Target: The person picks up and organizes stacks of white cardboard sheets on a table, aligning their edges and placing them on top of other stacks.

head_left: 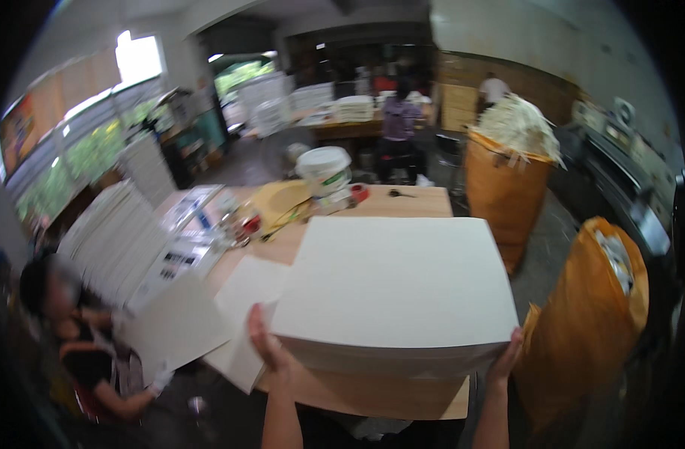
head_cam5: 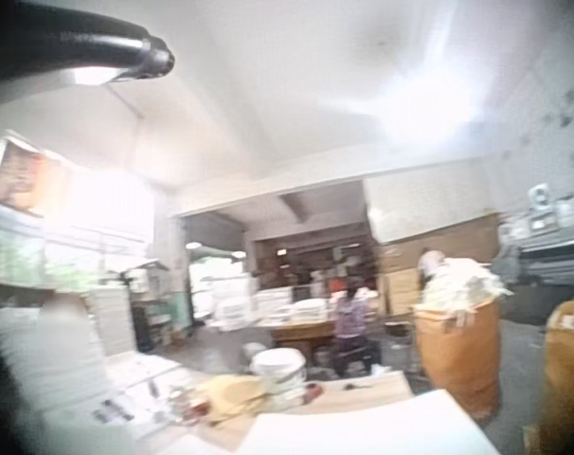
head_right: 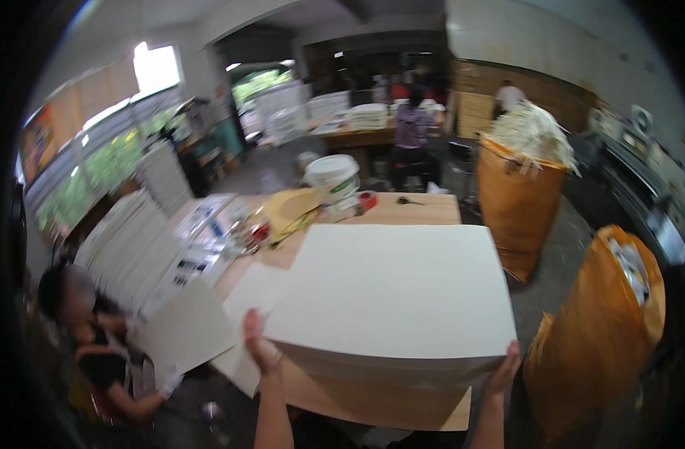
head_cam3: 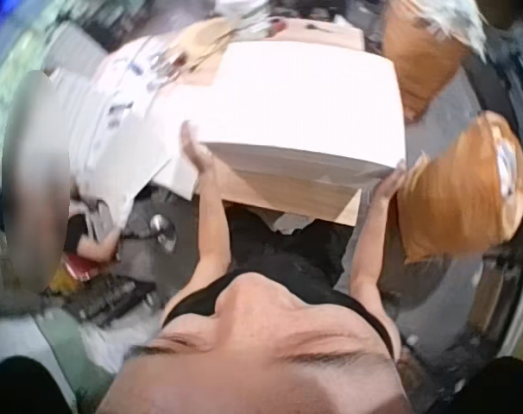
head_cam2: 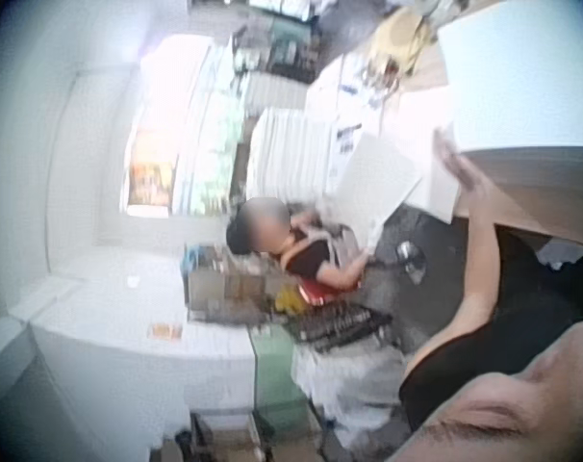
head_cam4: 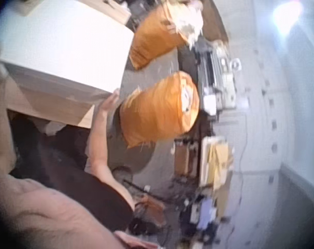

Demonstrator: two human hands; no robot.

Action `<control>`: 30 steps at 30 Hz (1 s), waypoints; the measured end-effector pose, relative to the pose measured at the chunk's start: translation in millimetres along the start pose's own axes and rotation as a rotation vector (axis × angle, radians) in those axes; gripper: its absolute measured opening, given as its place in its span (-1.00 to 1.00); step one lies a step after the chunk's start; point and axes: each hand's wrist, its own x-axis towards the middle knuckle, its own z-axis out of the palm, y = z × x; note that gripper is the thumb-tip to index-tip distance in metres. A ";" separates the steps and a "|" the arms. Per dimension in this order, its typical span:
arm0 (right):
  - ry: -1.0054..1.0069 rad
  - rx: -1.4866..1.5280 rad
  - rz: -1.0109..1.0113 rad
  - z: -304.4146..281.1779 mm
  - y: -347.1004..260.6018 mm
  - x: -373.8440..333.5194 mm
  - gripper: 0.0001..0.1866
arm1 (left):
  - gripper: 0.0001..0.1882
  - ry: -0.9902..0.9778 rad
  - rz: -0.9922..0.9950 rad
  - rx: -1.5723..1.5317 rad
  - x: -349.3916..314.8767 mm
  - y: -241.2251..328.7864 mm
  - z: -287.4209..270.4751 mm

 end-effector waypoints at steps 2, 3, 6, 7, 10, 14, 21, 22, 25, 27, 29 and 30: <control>0.032 0.027 0.019 11.6 -4.4 -3.9 -0.43 | -0.49 0.078 0.165 -0.051 4.6 86.5 40.0; -0.003 0.007 -0.011 16.8 -20.9 -8.3 -0.43 | -0.52 -0.047 0.219 0.054 -2.3 129.9 63.8; -0.019 -0.106 -0.058 5.1 -5.3 -0.6 -0.41 | -0.66 -0.754 0.382 -0.019 -22.6 171.8 145.2; -0.038 -0.087 -0.034 2.1 -3.4 -1.1 -0.41 | -0.65 -0.979 0.431 0.026 -36.3 184.9 171.7; -0.080 -0.022 -0.052 11.0 -32.3 -7.9 -0.56 | -0.76 -1.271 0.831 0.141 -65.8 170.8 218.9; -0.136 -0.378 -0.017 7.2 -91.2 -5.3 -0.58 | -0.85 -1.347 0.670 0.109 -88.1 139.2 217.0; -0.599 -1.276 -0.047 7.8 -192.3 23.1 -0.52 | -0.90 -1.323 0.507 0.073 -90.3 147.2 215.8; -0.518 -1.072 0.036 17.2 -206.7 23.8 -0.52 | -0.90 -1.300 0.556 0.066 -91.4 145.9 217.2; -0.294 -0.812 0.040 62.8 -216.3 13.6 -0.57 | -0.90 -1.241 0.665 0.080 -87.6 140.9 219.1; -0.218 -0.778 -0.239 77.3 -171.2 21.7 -0.62 | -0.90 -1.252 0.669 0.094 -87.5 142.0 218.6; -0.166 -0.294 0.016 84.1 -173.1 21.8 -0.64 | -0.91 -1.285 0.556 0.102 -85.1 143.5 219.1; -0.281 -0.021 0.075 79.1 -177.6 26.6 -0.60 | -0.91 -1.309 0.494 0.106 -85.3 144.0 219.1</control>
